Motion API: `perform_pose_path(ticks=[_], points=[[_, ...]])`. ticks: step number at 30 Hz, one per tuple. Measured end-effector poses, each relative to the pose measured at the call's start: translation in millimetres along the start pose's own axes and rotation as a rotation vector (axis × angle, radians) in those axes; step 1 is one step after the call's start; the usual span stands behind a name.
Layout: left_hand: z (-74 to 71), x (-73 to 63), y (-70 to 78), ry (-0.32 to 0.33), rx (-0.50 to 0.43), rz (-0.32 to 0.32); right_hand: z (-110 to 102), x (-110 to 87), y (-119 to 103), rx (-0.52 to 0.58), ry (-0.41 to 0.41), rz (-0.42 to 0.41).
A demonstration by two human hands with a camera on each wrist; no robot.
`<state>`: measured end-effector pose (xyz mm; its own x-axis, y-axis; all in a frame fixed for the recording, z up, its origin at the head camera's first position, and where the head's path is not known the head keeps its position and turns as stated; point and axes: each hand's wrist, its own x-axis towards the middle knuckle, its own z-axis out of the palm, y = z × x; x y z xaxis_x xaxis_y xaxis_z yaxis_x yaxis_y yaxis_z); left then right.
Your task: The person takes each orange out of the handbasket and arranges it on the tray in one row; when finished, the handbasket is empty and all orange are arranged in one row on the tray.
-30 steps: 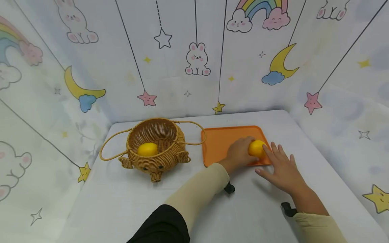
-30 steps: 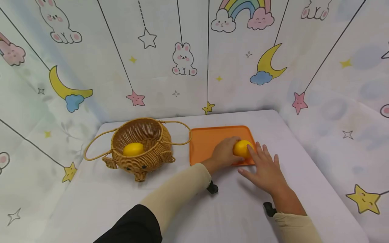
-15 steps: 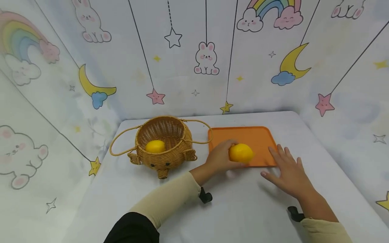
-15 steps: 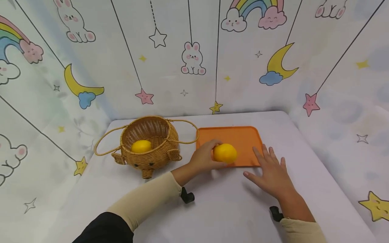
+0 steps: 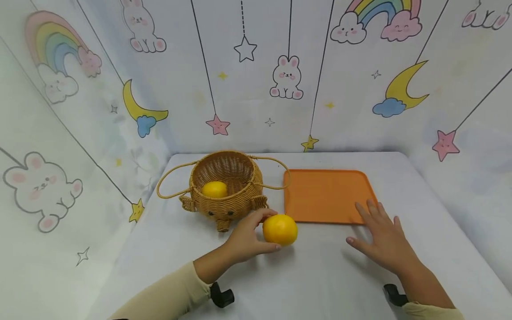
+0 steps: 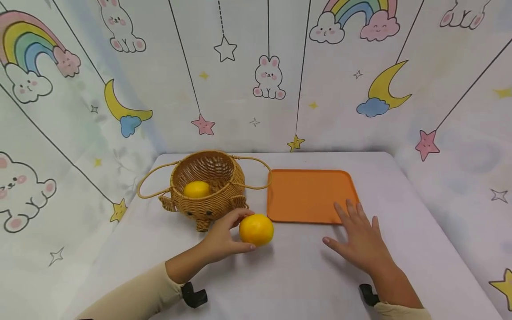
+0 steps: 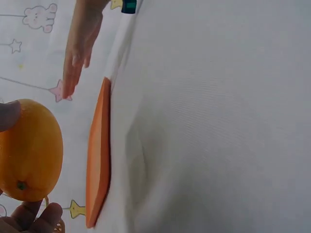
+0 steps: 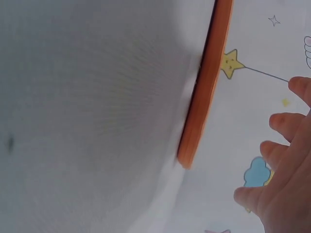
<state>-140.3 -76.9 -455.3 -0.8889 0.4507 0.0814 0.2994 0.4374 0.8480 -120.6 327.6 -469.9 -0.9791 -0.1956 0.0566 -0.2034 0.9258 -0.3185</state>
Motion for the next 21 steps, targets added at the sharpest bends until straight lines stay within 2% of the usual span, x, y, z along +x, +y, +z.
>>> perform_pose_path(ticks=[4,8,12,21], points=[[-12.8,-25.6,-10.1,0.028,-0.005,-0.041,3,-0.3,-1,-0.003,-0.013,-0.007],[-21.1,-42.8,-16.7,0.052,0.003,-0.069,5,0.0,-4,-0.003,-0.021,-0.011],[-25.3,-50.8,-20.5,0.066,0.006,-0.078,7,-0.8,-5,-0.001,-0.025,-0.013],[-29.1,-56.8,-23.7,0.084,0.004,-0.083,9,1.6,-9,-0.005,-0.028,-0.024]])
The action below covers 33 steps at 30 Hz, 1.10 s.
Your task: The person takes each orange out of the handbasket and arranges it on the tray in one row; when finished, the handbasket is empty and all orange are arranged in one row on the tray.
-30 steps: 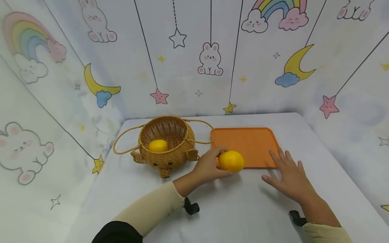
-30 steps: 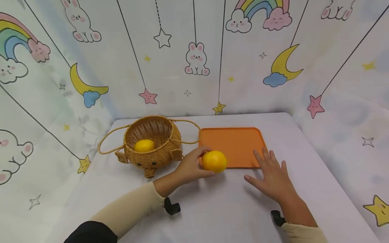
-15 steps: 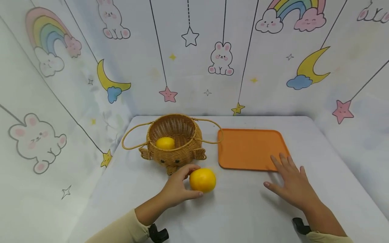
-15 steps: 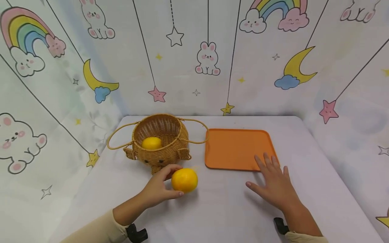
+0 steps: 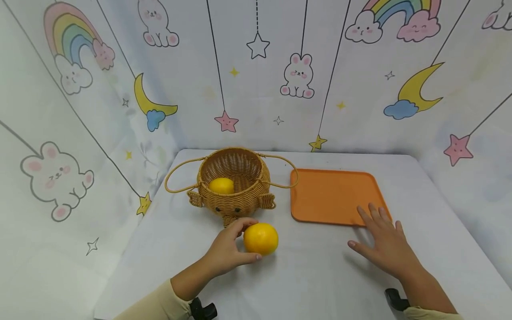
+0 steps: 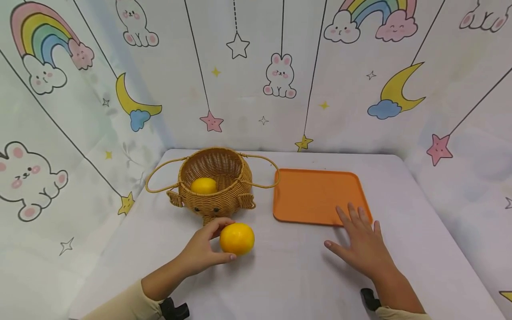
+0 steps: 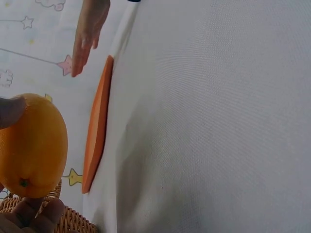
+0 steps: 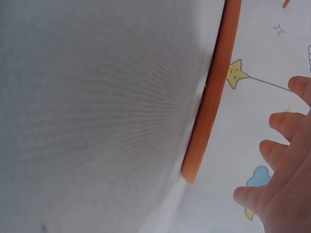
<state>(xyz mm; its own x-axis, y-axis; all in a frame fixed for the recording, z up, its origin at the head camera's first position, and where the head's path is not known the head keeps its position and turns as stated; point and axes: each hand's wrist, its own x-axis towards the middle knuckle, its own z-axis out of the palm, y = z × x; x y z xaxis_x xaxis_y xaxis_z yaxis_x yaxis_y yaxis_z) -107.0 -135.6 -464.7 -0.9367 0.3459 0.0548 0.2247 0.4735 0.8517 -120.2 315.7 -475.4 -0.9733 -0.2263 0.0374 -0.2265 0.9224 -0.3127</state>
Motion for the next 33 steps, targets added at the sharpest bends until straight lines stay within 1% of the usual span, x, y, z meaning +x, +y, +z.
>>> perform_pose_path(ticks=[6,10,14,16,18,21,23,25,27,29,31,33], points=[[-1.2,0.0,4.4,0.001,0.006,0.003,1,-0.2,2,0.009,0.004,-0.006],[-6.7,0.0,12.3,0.0,0.019,0.009,0,0.1,2,0.01,0.004,-0.007],[-22.2,3.8,28.8,0.0,0.018,0.029,-1,0.3,2,0.016,0.006,-0.012],[-34.1,8.1,40.0,-0.001,0.02,0.045,-2,0.3,3,0.014,0.007,-0.015],[-47.9,14.7,50.4,0.005,0.043,0.07,-2,0.0,3,0.01,0.008,-0.017],[-71.5,30.3,65.0,0.024,0.089,0.084,-3,-0.4,4,0.002,0.018,-0.023],[-87.7,44.0,72.2,0.038,0.12,0.064,-3,-0.7,5,0.004,0.025,-0.028],[-103.1,59.6,76.1,0.046,0.149,0.03,-3,-1.0,5,0.006,0.03,-0.03],[-116.1,76.1,75.7,0.044,0.203,0.005,-3,-1.1,5,0.01,0.029,-0.028],[-126.1,93.5,70.9,0.032,0.283,-0.015,-3,-1.2,4,0.015,0.026,-0.024],[-133.1,110.6,63.3,0.005,0.365,-0.033,-3,-1.2,2,0.02,0.019,-0.02],[-136.8,127.4,54.1,-0.035,0.443,-0.061,-3,-1.5,1,0.027,0.015,-0.018]])
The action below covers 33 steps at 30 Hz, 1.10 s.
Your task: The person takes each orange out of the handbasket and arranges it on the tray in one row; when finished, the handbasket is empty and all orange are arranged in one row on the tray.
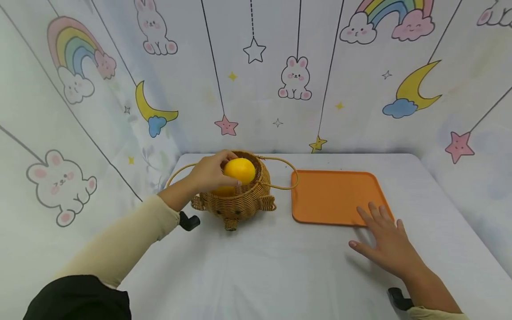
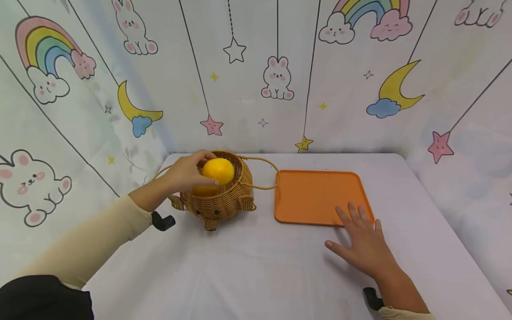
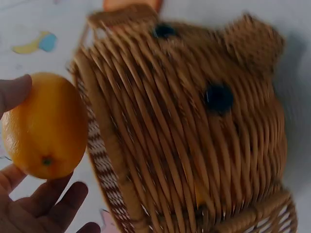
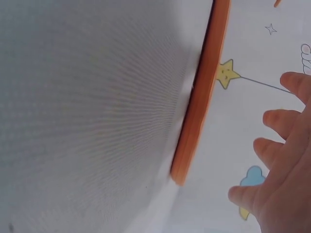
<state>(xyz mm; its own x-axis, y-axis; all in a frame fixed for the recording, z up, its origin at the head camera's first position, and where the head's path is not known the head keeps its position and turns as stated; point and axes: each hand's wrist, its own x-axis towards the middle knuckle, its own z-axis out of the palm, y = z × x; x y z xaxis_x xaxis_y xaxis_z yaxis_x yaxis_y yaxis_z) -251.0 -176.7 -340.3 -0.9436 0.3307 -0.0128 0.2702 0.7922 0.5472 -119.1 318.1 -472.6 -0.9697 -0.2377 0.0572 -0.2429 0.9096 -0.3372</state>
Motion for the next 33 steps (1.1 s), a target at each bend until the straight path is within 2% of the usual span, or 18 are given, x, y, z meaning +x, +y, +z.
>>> perform_pose_path(ticks=[3,6,9,13,17,22,26,30,33], points=[[3.6,24.8,-12.7,-0.077,0.1,-0.023,1,-0.7,-3,0.014,-0.007,0.006],[10.7,43.3,-21.4,-0.149,0.198,-0.034,1,-1.8,-5,0.02,-0.013,0.013],[17.5,55.4,-26.4,-0.206,0.268,-0.038,2,-0.8,-5,0.01,-0.016,0.009],[25.6,64.4,-27.6,-0.295,0.332,-0.034,5,-0.5,-7,0.009,-0.002,-0.009],[36.2,64.0,-28.2,-0.375,0.352,-0.033,7,-2.0,-9,0.043,-0.003,-0.017],[47.7,58.2,-31.4,-0.417,0.325,-0.05,9,-2.6,-8,0.042,-0.001,-0.03],[50.7,57.3,-32.1,-0.411,0.349,-0.058,11,-2.1,-9,0.036,0.002,-0.031],[50.9,54.5,-30.2,-0.394,0.368,-0.106,10,-0.5,-10,0.031,-0.006,-0.029],[51.6,51.8,-30.7,-0.382,0.382,-0.107,9,0.7,-10,0.024,-0.006,-0.032]])
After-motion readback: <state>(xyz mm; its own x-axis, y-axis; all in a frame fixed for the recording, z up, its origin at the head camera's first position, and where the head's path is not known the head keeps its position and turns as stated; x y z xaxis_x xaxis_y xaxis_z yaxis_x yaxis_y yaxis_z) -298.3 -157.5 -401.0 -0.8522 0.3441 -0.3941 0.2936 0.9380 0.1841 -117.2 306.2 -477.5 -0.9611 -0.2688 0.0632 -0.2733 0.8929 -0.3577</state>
